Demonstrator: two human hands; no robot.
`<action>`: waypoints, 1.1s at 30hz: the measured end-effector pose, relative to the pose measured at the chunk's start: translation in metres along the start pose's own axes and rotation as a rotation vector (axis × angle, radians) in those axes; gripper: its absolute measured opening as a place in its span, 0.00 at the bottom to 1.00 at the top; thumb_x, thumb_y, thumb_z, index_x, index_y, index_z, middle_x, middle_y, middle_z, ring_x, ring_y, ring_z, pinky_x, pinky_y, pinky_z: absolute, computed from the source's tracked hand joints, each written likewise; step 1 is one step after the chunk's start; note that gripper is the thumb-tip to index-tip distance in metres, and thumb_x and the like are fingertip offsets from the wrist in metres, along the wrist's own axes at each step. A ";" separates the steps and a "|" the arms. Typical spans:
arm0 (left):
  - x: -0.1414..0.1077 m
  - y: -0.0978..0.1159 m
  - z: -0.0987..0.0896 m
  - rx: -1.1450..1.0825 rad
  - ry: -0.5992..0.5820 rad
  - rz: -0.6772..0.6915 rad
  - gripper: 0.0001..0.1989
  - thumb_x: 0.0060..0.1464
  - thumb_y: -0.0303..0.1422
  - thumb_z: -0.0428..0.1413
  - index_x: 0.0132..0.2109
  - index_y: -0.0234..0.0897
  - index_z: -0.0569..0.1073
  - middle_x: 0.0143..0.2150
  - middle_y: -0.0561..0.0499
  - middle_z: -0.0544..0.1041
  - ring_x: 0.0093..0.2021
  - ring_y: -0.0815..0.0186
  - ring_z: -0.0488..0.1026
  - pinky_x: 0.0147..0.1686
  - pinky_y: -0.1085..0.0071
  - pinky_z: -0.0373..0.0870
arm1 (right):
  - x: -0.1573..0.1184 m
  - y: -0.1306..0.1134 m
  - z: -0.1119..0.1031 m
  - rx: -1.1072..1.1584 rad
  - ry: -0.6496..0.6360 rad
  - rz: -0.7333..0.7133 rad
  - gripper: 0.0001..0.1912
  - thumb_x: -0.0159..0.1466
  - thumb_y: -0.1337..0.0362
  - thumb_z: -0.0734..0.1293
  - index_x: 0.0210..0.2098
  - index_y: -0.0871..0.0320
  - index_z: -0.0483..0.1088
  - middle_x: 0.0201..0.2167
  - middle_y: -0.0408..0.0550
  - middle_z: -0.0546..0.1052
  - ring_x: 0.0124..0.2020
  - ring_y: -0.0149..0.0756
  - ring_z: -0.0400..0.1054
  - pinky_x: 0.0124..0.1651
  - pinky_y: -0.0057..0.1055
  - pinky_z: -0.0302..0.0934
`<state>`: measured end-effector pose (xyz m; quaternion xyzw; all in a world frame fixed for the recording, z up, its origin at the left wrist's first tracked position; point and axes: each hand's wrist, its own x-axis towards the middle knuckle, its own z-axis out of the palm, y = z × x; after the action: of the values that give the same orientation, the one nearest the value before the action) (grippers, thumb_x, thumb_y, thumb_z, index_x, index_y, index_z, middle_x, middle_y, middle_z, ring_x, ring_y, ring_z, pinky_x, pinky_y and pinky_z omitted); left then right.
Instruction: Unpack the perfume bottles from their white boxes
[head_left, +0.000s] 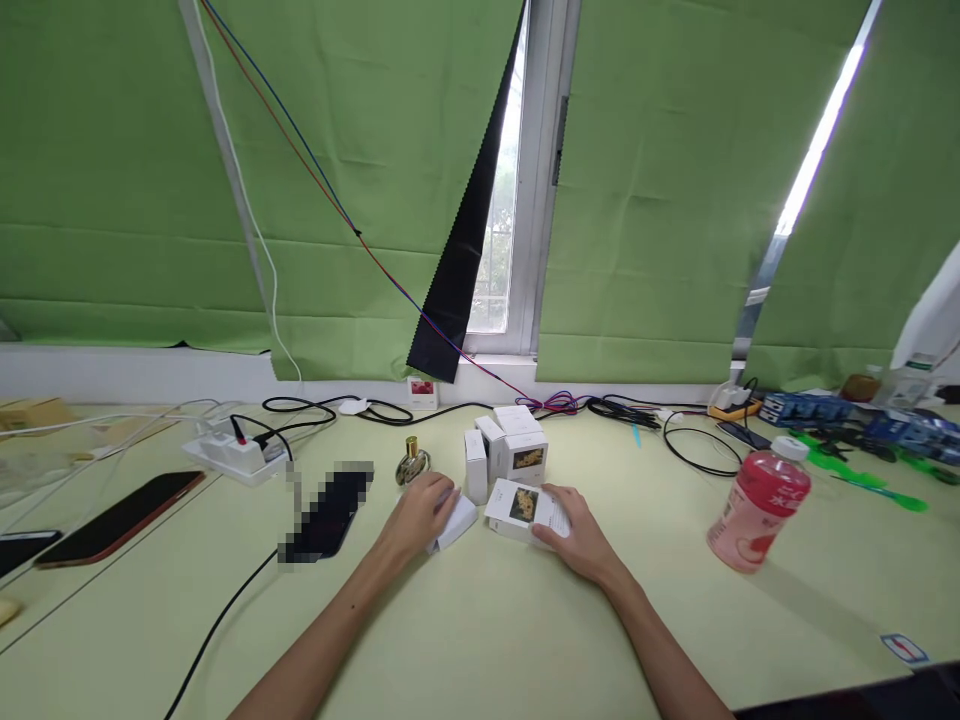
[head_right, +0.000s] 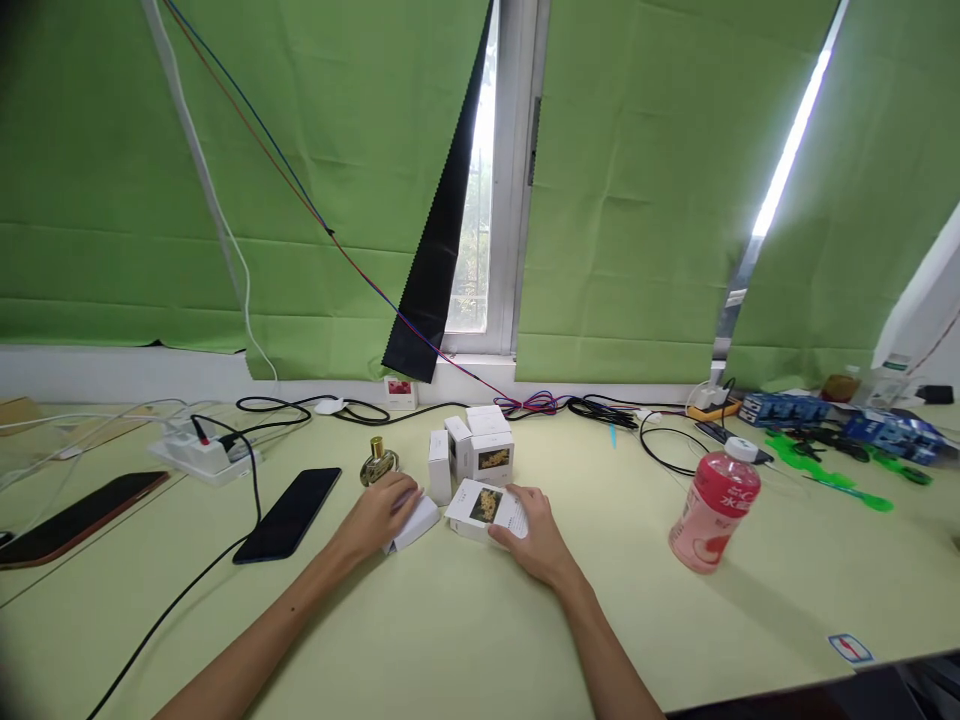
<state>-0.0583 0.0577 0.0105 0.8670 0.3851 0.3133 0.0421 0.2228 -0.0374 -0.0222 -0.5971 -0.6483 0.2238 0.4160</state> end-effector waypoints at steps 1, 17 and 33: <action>0.000 0.001 0.002 0.004 -0.033 -0.007 0.15 0.65 0.38 0.47 0.37 0.37 0.74 0.40 0.43 0.78 0.43 0.56 0.75 0.43 0.61 0.70 | 0.000 0.000 0.000 0.009 0.018 -0.001 0.32 0.60 0.52 0.69 0.60 0.58 0.64 0.58 0.56 0.67 0.61 0.48 0.60 0.65 0.44 0.56; -0.006 0.034 0.005 0.060 0.111 0.118 0.15 0.67 0.38 0.47 0.37 0.37 0.74 0.35 0.46 0.76 0.37 0.60 0.72 0.39 0.62 0.69 | 0.009 0.004 0.003 0.088 0.141 -0.082 0.18 0.65 0.55 0.62 0.49 0.58 0.71 0.49 0.55 0.77 0.50 0.45 0.71 0.55 0.41 0.64; -0.013 0.072 0.032 -0.039 -0.196 0.298 0.26 0.60 0.37 0.57 0.64 0.43 0.65 0.64 0.43 0.69 0.64 0.52 0.65 0.61 0.51 0.67 | 0.015 0.012 -0.011 0.092 0.220 0.218 0.16 0.62 0.53 0.61 0.29 0.57 0.73 0.31 0.51 0.80 0.25 0.37 0.72 0.30 0.32 0.65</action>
<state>-0.0004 0.0040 0.0012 0.9399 0.2403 0.2373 0.0493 0.2394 -0.0233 -0.0212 -0.6650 -0.5195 0.2304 0.4846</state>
